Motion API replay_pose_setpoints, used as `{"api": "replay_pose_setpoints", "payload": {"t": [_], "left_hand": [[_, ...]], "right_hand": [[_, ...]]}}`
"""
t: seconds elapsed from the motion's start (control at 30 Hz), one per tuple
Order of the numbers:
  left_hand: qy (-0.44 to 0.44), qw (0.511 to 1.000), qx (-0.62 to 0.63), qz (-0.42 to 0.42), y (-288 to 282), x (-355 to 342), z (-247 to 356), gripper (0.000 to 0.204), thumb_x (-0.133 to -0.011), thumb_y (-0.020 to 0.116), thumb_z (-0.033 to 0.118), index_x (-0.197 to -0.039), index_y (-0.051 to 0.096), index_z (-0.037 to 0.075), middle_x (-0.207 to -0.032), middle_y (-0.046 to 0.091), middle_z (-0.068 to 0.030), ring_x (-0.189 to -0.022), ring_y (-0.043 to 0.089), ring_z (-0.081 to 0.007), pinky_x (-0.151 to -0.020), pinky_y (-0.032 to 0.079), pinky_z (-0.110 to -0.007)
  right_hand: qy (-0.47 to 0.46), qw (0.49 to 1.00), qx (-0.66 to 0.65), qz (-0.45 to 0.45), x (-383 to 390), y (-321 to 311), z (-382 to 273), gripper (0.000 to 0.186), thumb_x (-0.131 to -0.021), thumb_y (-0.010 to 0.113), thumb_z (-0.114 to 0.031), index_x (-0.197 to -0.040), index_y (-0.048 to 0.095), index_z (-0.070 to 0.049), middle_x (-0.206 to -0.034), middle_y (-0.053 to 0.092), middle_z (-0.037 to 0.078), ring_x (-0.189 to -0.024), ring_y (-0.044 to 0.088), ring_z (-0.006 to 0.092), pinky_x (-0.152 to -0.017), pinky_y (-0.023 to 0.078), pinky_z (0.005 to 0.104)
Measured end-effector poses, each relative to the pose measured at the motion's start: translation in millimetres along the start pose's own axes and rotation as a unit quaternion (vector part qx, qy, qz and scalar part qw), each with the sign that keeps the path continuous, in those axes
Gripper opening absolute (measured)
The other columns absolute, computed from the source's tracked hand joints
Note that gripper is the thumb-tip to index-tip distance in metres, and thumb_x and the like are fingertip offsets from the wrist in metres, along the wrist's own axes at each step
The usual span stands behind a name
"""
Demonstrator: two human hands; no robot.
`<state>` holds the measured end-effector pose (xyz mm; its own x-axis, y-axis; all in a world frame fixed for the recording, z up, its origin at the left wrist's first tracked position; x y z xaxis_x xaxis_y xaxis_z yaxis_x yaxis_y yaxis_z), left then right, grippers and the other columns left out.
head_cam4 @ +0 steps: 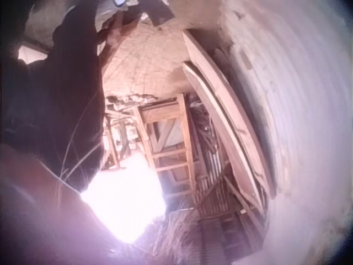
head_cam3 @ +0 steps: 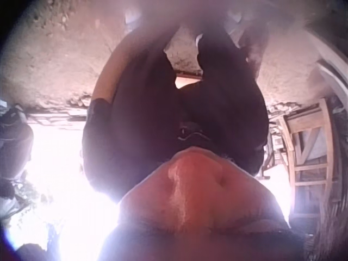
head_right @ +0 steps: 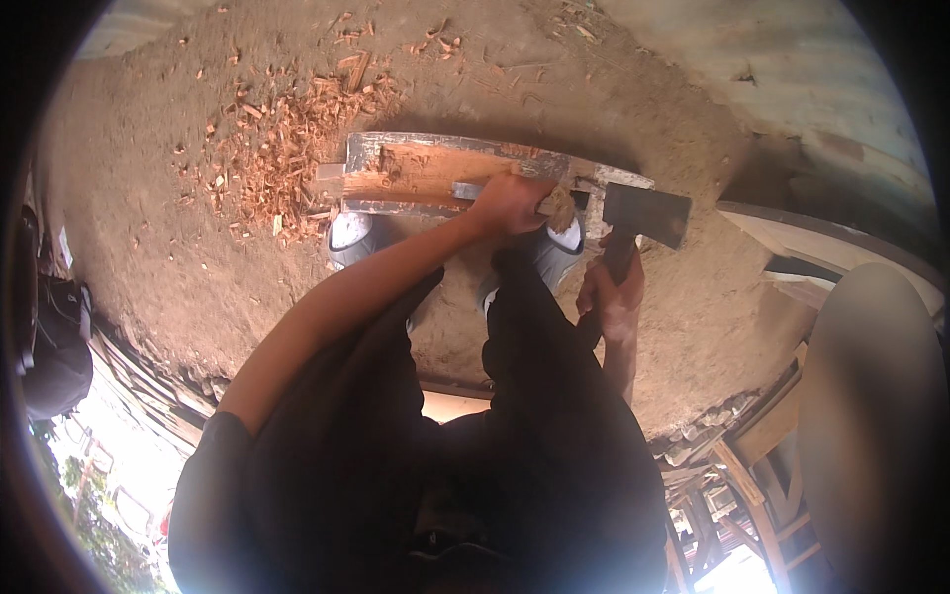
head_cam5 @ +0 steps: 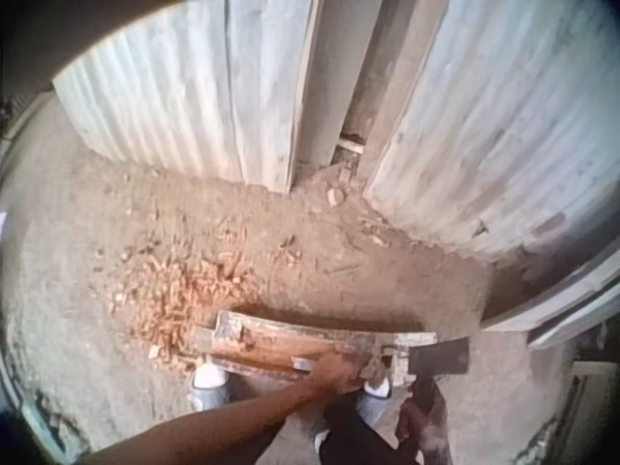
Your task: The person sits on the ground and uses a small axe to carve a piece of wood placed on a wooden block. They repeatedly strike the wood to remove shavings and shape it.
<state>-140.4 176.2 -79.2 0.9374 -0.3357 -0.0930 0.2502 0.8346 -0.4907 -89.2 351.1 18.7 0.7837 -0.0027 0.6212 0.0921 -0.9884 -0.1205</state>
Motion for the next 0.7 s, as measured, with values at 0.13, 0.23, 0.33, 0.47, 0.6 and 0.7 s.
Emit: {"api": "replay_pose_setpoints", "payload": {"t": [0.13,0.23,0.33,0.47,0.6,0.7], "left_hand": [[-0.02,0.999,0.025,0.028,-7.7,1.6,-3.4,0.038,-0.071,0.075,0.021,-0.105,0.066,0.007,-0.08,0.07,-0.0186,-0.08,0.07,-0.0409,-0.07,0.055,-0.051],[-0.023,0.999,0.009,0.048,-13.1,5.0,-6.2,0.043,-0.07,0.075,0.02,-0.109,0.067,0.006,-0.082,0.071,-0.0184,-0.08,0.07,-0.0406,-0.07,0.055,-0.05],[-0.002,0.994,0.021,0.104,-30.4,-1.0,-5.4,0.042,-0.073,0.077,0.021,-0.109,0.064,0.004,-0.079,0.071,-0.0184,-0.076,0.071,-0.0395,-0.069,0.056,-0.05],[-0.032,0.994,0.028,0.102,-36.0,-3.8,-7.3,0.047,-0.072,0.078,0.02,-0.113,0.062,0.004,-0.08,0.07,-0.0194,-0.076,0.07,-0.0399,-0.068,0.056,-0.051],[-0.038,0.995,0.014,0.087,-28.6,-3.6,-8.1,0.046,-0.073,0.078,0.021,-0.112,0.06,0.004,-0.078,0.07,-0.0194,-0.076,0.071,-0.0395,-0.067,0.056,-0.052],[-0.031,0.996,0.006,0.086,-22.8,-1.3,-11.6,0.044,-0.074,0.077,0.022,-0.111,0.06,0.005,-0.077,0.07,-0.0188,-0.076,0.071,-0.0391,-0.066,0.055,-0.051]], "right_hand": [[-0.005,0.996,0.083,-0.03,-3.0,16.0,7.8,0.039,-0.092,0.061,0.001,-0.128,0.047,-0.002,-0.073,0.055,0.006,-0.041,0.049,0.0138,-0.038,0.041,0.0288],[0.028,0.996,0.08,-0.042,-0.5,17.6,-2.8,0.036,-0.092,0.061,0.001,-0.126,0.049,-0.002,-0.074,0.055,0.006,-0.043,0.051,0.014,-0.039,0.041,0.0283],[0.005,1.0,0.01,0.006,-2.4,18.3,3.3,0.035,-0.092,0.061,0.0,-0.125,0.05,-0.002,-0.076,0.055,0.006,-0.045,0.052,0.0136,-0.039,0.041,0.0281],[-0.021,0.991,0.124,-0.05,-7.3,24.5,4.2,0.032,-0.092,0.06,0.001,-0.122,0.049,-0.003,-0.075,0.055,0.006,-0.043,0.05,0.0136,-0.039,0.041,0.0288],[-0.011,1.0,0.002,0.028,-8.8,17.8,-0.8,0.037,-0.091,0.062,0.001,-0.125,0.049,-0.002,-0.075,0.054,0.006,-0.043,0.05,0.0137,-0.039,0.041,0.0302],[-0.007,0.997,0.069,-0.016,-12.8,24.3,12.3,0.039,-0.09,0.062,0.001,-0.127,0.049,-0.003,-0.075,0.055,0.005,-0.044,0.051,0.0142,-0.039,0.043,0.0299]]}}
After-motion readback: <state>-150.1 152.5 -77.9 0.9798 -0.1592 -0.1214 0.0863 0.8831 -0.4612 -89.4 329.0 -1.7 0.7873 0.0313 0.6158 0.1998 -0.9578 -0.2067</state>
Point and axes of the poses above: each hand's wrist, its own x-axis away from the middle knuckle, its own y-axis out of the palm, z = x × y, the point moved 8 cm from there along -x, towards the middle knuckle
